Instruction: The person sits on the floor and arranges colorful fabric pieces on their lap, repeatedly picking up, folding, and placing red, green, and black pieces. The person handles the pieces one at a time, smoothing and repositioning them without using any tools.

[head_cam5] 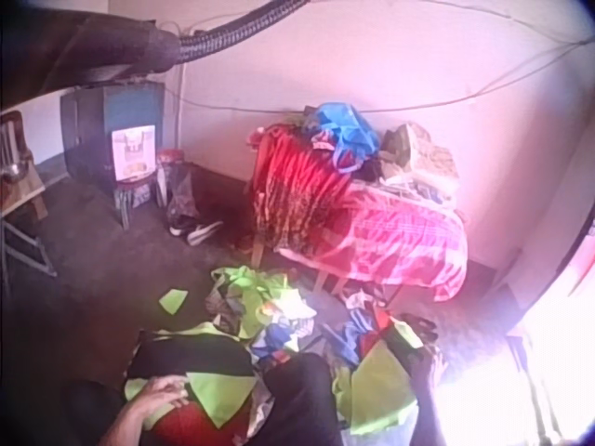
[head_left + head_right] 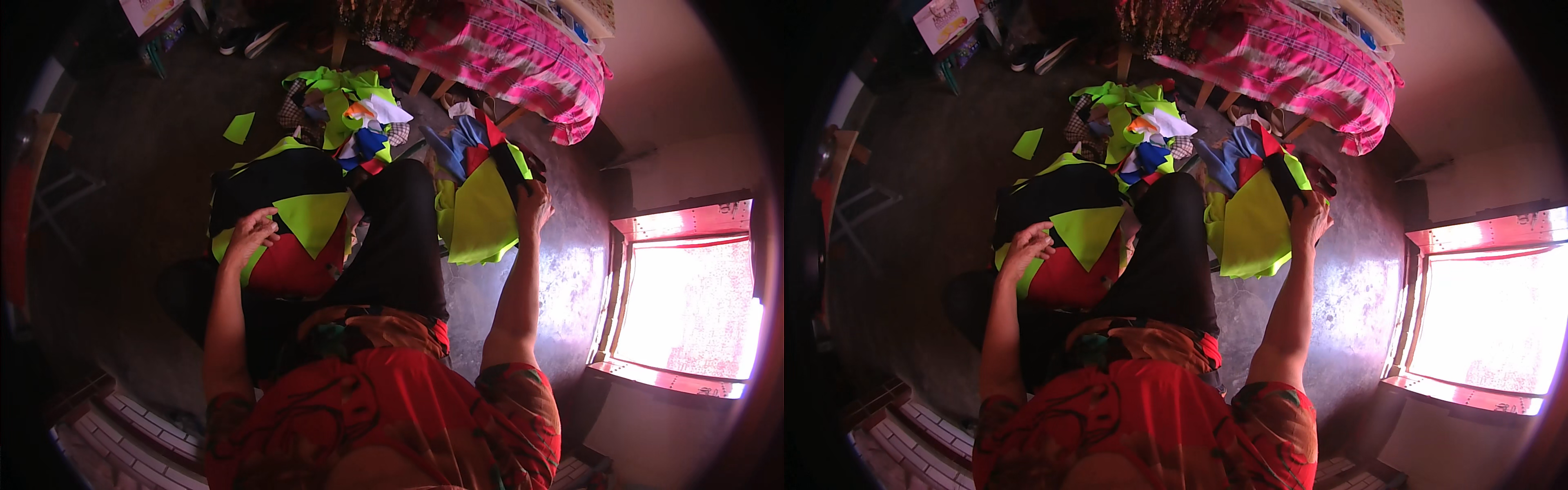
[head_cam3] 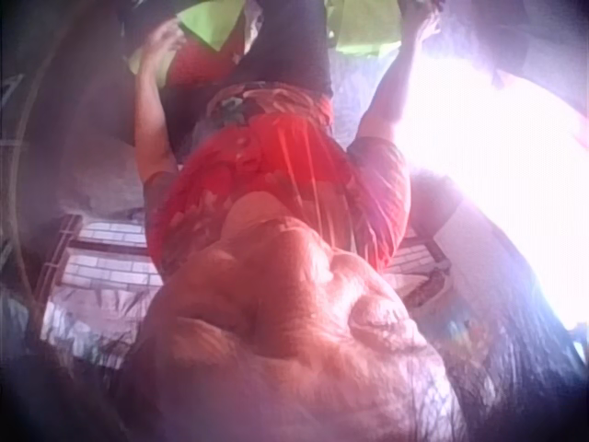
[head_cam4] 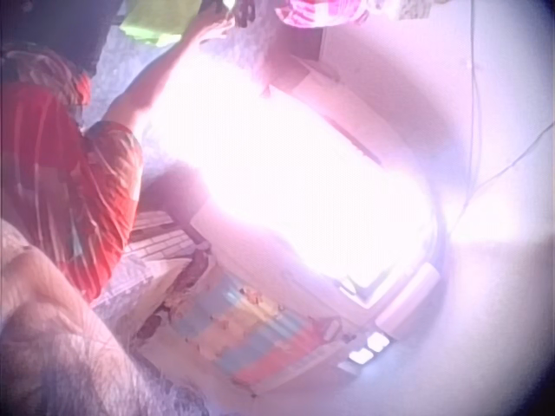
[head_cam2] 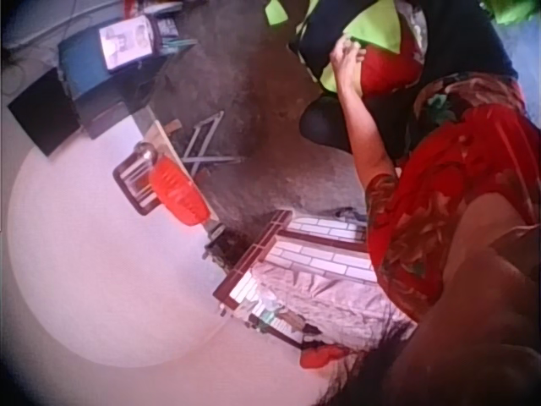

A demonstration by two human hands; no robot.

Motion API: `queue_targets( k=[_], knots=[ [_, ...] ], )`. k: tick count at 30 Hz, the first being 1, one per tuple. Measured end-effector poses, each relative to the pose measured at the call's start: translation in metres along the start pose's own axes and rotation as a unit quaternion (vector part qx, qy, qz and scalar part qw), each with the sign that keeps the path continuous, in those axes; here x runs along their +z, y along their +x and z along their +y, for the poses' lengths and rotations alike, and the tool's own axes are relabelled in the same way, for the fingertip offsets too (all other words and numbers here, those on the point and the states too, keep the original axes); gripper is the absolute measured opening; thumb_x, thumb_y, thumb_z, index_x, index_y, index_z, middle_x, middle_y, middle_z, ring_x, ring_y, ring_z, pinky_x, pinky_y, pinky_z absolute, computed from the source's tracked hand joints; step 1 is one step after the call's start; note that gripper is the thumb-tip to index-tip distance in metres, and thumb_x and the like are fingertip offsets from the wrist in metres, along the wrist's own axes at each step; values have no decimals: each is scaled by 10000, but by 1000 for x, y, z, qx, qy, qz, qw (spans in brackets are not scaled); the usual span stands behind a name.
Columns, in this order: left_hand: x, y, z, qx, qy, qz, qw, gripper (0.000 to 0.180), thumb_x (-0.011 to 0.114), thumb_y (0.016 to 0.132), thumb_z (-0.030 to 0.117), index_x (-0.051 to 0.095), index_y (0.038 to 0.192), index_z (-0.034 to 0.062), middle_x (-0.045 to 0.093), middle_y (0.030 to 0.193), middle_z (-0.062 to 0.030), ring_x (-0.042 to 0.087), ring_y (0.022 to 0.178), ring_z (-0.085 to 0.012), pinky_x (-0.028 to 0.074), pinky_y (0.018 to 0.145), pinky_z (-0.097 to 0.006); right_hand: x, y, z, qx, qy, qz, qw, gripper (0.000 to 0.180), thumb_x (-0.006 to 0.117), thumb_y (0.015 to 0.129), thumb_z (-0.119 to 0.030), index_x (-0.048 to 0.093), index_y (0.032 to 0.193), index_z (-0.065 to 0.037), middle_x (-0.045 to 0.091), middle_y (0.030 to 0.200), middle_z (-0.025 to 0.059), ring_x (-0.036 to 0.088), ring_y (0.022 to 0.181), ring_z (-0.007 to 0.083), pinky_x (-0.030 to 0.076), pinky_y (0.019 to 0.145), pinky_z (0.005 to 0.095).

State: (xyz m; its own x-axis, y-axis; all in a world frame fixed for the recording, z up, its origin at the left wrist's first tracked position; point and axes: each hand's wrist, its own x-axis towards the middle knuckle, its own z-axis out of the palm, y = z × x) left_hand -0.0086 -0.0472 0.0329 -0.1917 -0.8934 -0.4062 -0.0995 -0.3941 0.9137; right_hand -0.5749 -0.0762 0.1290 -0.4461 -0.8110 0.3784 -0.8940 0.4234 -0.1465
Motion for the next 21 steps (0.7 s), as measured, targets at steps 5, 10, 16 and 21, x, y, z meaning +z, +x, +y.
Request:
queue_targets(
  k=[5,10,16,21],
  knots=[
    [0,-2,0,11,3,-3,1000,369,593,896,134,539,1249,42,617,895,-60,647,779,-161,532,644,-274,-19,13,0,-36,224,72,971,201,639,823,-198,649,984,-78,653,987,98,622,924,262,472,799,367],
    [1,1,-2,15,3,-9,1000,369,592,898,138,539,1250,45,616,899,-62,647,785,-161,529,647,-278,-55,27,0,14,374,125,919,211,600,878,-141,610,1060,-35,638,950,45,600,825,169,476,778,303],
    [1,0,-1,10,12,-6,1000,374,594,897,141,538,1255,49,619,909,-68,647,792,-165,531,653,-282,-80,24,-18,34,574,92,813,223,550,927,-151,530,1122,-45,606,926,48,561,776,129,467,665,259],
    [1,1,-4,11,23,-10,1000,376,594,896,140,538,1257,50,622,911,-70,645,795,-163,534,657,-288,-86,43,-4,-18,561,213,800,232,541,929,-182,530,1117,-47,596,898,52,564,773,142,475,672,273]
  ],
)
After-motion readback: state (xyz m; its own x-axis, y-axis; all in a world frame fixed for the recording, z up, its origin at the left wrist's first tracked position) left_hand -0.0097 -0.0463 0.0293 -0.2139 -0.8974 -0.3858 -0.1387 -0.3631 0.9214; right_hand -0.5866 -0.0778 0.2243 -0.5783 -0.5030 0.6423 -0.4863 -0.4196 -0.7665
